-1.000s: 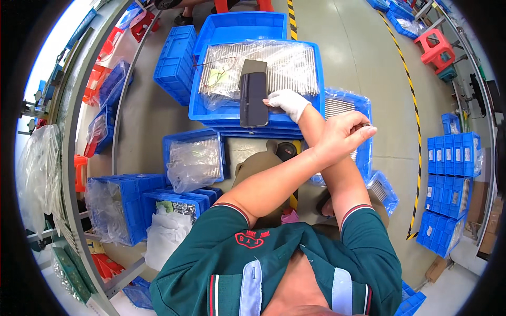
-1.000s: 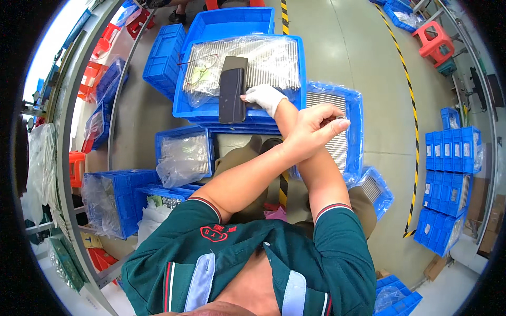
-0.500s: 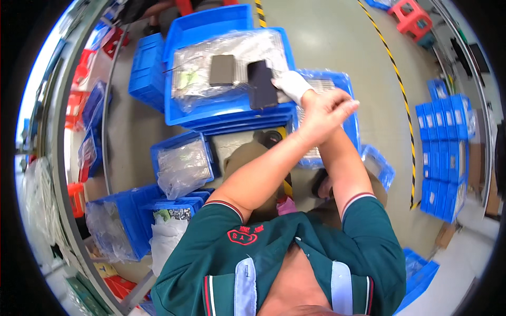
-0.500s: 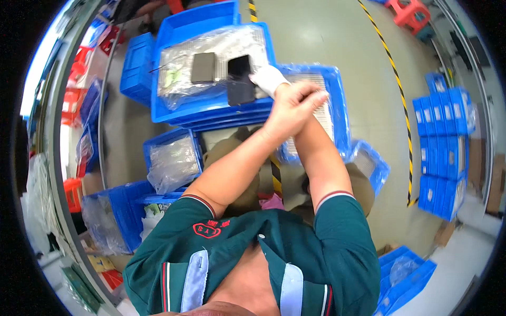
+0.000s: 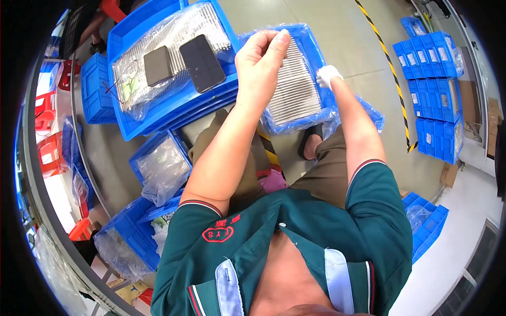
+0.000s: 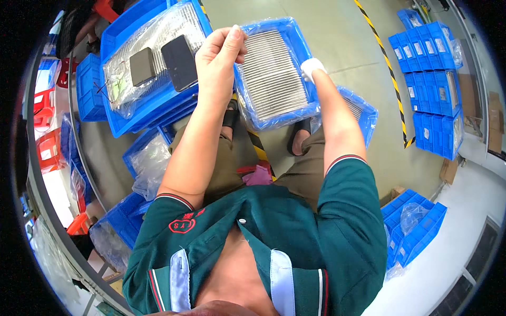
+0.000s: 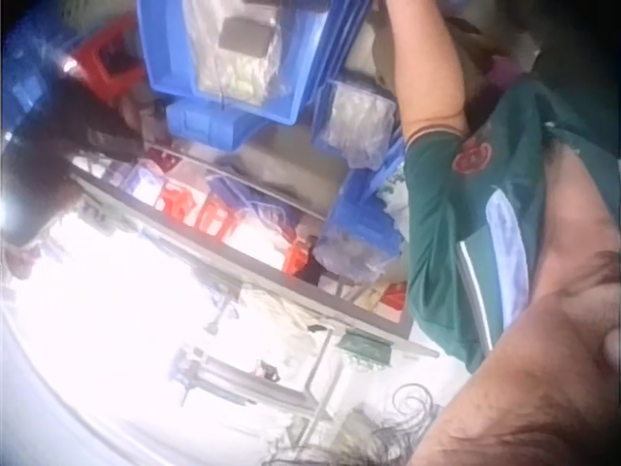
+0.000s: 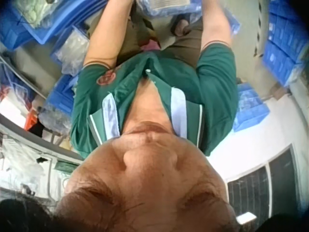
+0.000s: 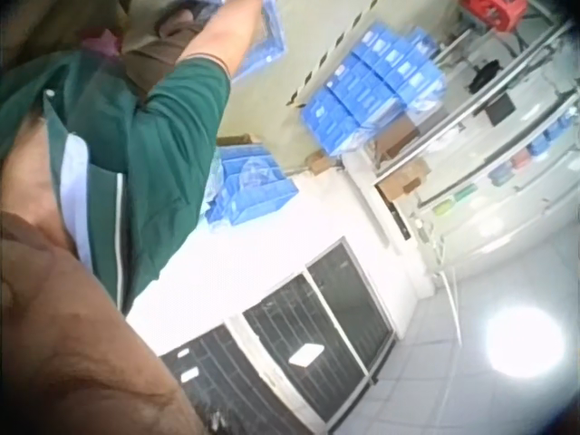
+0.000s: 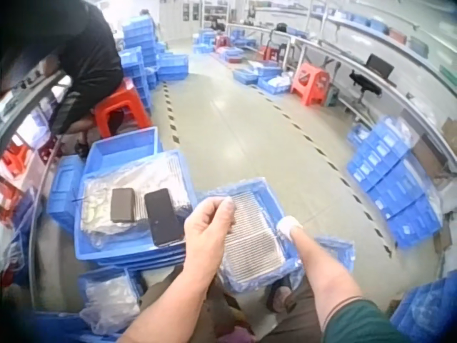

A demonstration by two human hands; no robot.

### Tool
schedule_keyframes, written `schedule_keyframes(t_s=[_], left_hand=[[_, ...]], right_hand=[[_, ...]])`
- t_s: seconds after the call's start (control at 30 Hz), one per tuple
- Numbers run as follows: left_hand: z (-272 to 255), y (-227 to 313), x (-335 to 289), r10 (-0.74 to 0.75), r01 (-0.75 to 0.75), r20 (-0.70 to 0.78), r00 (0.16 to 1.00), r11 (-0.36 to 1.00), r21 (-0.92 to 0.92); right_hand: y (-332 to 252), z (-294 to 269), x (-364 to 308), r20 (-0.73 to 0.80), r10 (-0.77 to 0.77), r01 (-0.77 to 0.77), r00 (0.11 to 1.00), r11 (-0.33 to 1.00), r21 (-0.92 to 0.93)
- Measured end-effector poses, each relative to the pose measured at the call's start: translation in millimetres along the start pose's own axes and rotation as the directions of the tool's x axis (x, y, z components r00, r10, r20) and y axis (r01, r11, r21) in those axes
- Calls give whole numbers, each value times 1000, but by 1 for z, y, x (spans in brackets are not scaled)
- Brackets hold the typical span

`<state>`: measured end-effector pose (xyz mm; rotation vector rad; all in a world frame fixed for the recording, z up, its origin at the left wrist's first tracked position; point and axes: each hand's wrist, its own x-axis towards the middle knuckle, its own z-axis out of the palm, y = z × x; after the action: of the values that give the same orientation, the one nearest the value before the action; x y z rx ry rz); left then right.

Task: The person sits on the floor and repeatedly picks up bundles of long, thin metal rods from a blue plastic crate. They separate the rods, hold them in their hands, and then place them back into the crate. This process is repeated continuously throughout the video.

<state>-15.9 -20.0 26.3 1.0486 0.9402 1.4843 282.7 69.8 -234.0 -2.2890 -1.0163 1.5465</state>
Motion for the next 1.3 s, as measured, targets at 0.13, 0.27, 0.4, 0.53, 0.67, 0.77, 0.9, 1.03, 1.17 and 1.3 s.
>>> schedule_keyframes(t_s=[0.13, 0.27, 0.4, 0.53, 0.67, 0.77, 0.9, 1.03, 1.17, 1.3], left_hand=[[4, -1, -3, -59, 59, 5, 998, 998, 22], [12, -4, -1, -79, 79, 55, 995, 997, -5], [13, -8, 0, -98, 97, 41, 994, 995, 22], [16, -12, 1, -102, 101, 49, 994, 994, 33], [17, -14, 1, -120, 119, 55, 991, 993, 25], [17, -13, 1, -132, 131, 54, 990, 991, 19], [16, -15, 2, -140, 140, 56, 989, 990, 9], [18, -17, 1, -167, 167, 62, 984, 986, 3], [23, -21, 3, -173, 173, 70, 982, 985, 5], [24, -28, 3, -201, 201, 32, 979, 980, 2]], right_hand=[[36, 26, 25, -47, -36, 14, 998, 908, -418], [80, 27, 63, -70, 7, -16, 998, 992, -125], [57, 37, 42, 21, -145, 144, 989, 941, -307], [39, 36, 14, 78, -228, 237, 971, 855, -462], [29, 30, 6, 73, -159, 175, 984, 888, -424], [34, 32, 12, 14, -149, 148, 989, 962, -228], [28, 43, 10, 63, -196, 204, 978, 967, -154], [26, 32, 8, 123, -90, 103, 988, 990, -101], [-13, -34, -26, 152, -69, 74, 986, 997, -28], [-22, -118, -69, 109, -261, 283, 959, 905, -317]])
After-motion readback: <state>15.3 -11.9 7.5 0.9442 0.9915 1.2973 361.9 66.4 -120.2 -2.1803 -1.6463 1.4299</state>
